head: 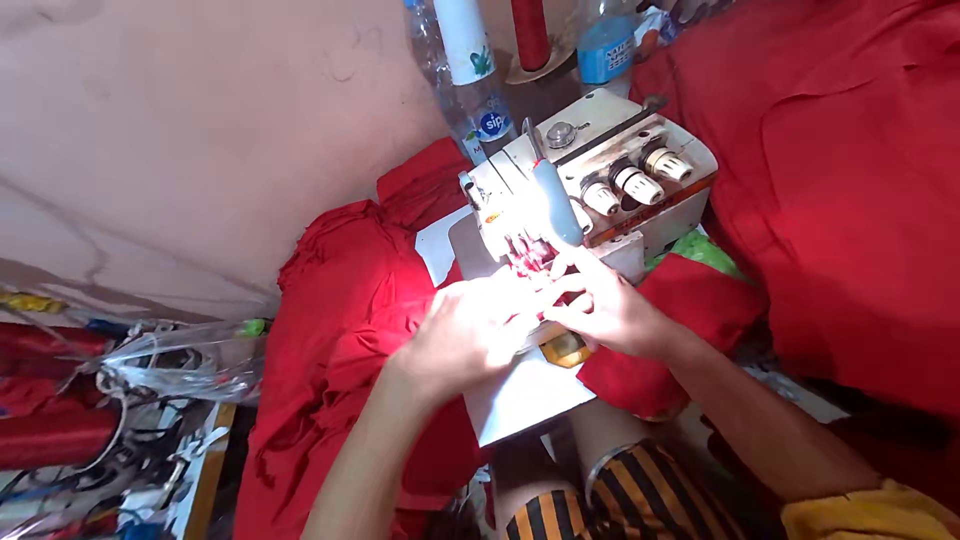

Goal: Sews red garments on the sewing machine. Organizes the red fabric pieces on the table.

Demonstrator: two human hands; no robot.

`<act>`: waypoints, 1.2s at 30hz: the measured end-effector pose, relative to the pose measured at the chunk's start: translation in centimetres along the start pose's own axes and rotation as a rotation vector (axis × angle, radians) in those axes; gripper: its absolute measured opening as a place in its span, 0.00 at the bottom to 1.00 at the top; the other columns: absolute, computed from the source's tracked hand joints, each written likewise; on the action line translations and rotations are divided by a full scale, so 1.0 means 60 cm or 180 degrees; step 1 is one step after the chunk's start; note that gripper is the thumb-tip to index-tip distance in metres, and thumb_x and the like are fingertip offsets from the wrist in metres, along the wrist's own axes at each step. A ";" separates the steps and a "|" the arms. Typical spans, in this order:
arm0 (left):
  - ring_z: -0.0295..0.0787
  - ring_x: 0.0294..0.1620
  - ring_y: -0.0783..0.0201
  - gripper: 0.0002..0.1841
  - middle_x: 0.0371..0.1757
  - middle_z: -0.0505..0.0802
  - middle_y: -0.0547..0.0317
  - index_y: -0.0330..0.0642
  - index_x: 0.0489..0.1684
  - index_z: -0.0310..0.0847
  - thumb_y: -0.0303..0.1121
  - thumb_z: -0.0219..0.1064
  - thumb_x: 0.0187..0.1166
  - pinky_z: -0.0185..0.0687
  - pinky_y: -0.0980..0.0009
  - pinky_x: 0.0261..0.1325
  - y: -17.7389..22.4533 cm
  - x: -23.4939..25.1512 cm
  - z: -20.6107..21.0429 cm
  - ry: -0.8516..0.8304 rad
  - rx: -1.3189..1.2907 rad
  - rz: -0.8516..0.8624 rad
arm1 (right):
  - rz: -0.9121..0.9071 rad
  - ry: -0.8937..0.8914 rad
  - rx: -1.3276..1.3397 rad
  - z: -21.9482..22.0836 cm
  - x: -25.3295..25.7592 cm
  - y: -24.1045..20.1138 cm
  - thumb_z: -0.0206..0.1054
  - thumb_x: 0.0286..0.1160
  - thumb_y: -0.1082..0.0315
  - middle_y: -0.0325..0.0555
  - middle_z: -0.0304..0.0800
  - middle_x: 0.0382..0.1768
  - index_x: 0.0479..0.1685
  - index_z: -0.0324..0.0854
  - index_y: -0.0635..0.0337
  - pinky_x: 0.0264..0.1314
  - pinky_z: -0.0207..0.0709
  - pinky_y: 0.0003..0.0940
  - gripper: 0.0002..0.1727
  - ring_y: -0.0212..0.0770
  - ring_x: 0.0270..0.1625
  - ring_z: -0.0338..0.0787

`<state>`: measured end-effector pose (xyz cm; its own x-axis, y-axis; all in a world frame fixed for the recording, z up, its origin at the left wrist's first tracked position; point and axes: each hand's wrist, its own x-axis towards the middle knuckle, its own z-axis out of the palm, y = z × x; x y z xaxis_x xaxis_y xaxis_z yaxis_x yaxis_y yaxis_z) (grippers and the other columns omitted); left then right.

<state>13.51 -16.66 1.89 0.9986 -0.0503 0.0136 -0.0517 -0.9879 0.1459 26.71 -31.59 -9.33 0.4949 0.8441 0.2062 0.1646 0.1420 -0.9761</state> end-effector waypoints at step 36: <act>0.82 0.48 0.76 0.08 0.43 0.86 0.63 0.40 0.44 0.88 0.33 0.70 0.74 0.79 0.77 0.54 -0.045 0.011 0.003 0.0006 -0.1376 -0.0628 | -0.0612 0.0058 -0.0311 -0.009 -0.004 0.026 0.71 0.73 0.63 0.29 0.86 0.27 0.56 0.85 0.58 0.25 0.66 0.10 0.15 0.13 0.21 0.71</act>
<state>14.32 -14.06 1.31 0.9897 0.1329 -0.0541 0.1408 -0.8270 0.5443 27.31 -31.88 -10.89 0.4615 0.7968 0.3900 0.3389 0.2479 -0.9076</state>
